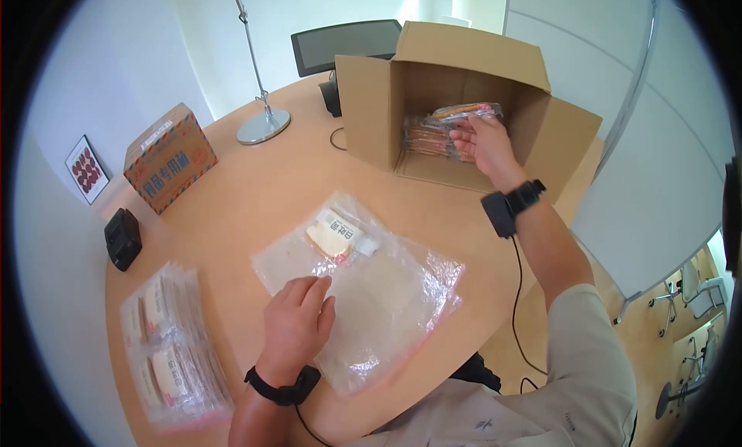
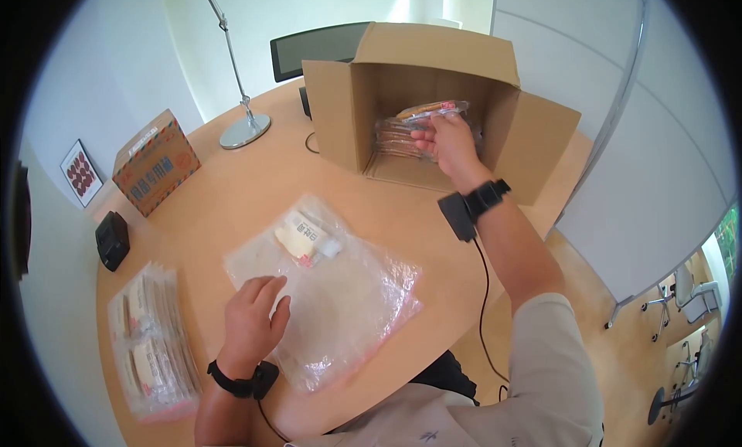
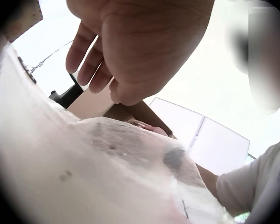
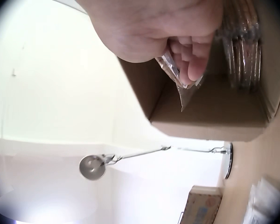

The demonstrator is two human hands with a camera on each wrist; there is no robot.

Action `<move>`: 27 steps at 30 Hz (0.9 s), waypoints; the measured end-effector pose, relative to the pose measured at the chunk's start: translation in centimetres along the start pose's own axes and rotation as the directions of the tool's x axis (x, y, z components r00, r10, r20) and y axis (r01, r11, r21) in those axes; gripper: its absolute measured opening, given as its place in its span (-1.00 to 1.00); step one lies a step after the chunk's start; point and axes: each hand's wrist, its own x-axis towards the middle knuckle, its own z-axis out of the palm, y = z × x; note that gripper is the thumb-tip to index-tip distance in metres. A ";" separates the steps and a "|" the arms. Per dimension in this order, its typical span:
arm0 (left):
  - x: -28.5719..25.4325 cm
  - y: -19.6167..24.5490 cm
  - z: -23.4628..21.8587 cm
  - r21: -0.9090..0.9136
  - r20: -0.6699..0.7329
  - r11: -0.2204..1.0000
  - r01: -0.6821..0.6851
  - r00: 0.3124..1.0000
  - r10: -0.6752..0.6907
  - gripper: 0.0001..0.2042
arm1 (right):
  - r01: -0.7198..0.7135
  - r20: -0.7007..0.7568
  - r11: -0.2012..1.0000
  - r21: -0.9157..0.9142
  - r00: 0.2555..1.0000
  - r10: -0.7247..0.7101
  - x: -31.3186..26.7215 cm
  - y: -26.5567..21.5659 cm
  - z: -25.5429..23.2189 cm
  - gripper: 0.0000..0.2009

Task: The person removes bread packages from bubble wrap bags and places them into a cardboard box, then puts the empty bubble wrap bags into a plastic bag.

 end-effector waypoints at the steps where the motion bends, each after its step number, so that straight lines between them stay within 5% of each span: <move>1: 0.0 -0.1 0.2 -0.003 0.023 1.000 0.005 1.000 -0.005 -0.74 | -0.026 -0.002 1.000 0.017 1.000 0.026 1.6 0.6 0.2 -0.80; 6: -0.3 -0.5 0.4 0.005 0.094 0.999 0.032 0.995 -0.032 -0.80 | -0.111 0.019 0.993 0.034 0.994 0.110 7.2 5.9 1.8 -0.83; 8: -0.4 -0.6 0.4 0.016 0.128 0.999 0.048 0.991 -0.050 -0.82 | -0.253 0.004 0.965 0.072 0.967 0.253 8.1 7.6 2.7 -0.87; 12: -0.5 -0.9 0.7 0.007 0.171 0.998 0.065 0.983 -0.065 -0.86 | -0.427 0.048 0.833 0.351 0.897 0.439 9.5 9.9 2.5 -0.82; 15: -0.5 -1.0 0.8 -0.010 0.186 0.997 0.070 0.980 -0.067 -0.88 | -0.428 0.070 0.824 0.371 0.898 0.435 10.0 10.7 1.7 -0.77; 19: -0.4 -1.2 1.1 -0.052 0.175 0.997 0.050 0.984 -0.040 -0.90 | -0.488 0.081 0.821 0.298 0.869 0.487 8.6 10.6 1.4 -0.75; 22: -0.6 -1.2 0.9 -0.041 0.193 0.998 0.053 0.980 -0.045 -0.90 | -0.611 0.252 0.790 0.047 0.773 0.582 6.2 9.2 1.0 -0.76; 23: -0.6 -1.2 0.9 -0.041 0.187 0.997 0.059 0.981 -0.050 -0.90 | -0.339 0.202 0.893 -0.296 0.891 0.406 4.8 8.3 1.5 -0.78; 24: -0.7 -1.3 0.8 -0.037 0.192 0.997 0.060 0.980 -0.052 -0.91 | -0.021 0.230 0.801 -0.599 0.953 0.197 3.7 7.6 1.9 -0.80; 25: -0.7 -1.3 0.8 -0.033 0.199 0.998 0.061 0.978 -0.053 -0.92 | 0.354 0.331 0.587 -0.728 0.931 -0.152 3.2 7.0 1.3 -0.85; 26: -0.7 -1.3 0.9 -0.034 0.200 0.997 0.064 0.978 -0.056 -0.92 | 0.354 0.333 0.587 -0.728 0.931 -0.149 3.0 5.6 1.2 -0.85; 27: -0.7 -1.3 0.9 -0.043 0.217 0.997 0.071 0.974 -0.060 -0.92 | 0.585 0.470 0.237 -0.775 0.785 -0.404 3.1 4.1 1.0 -0.79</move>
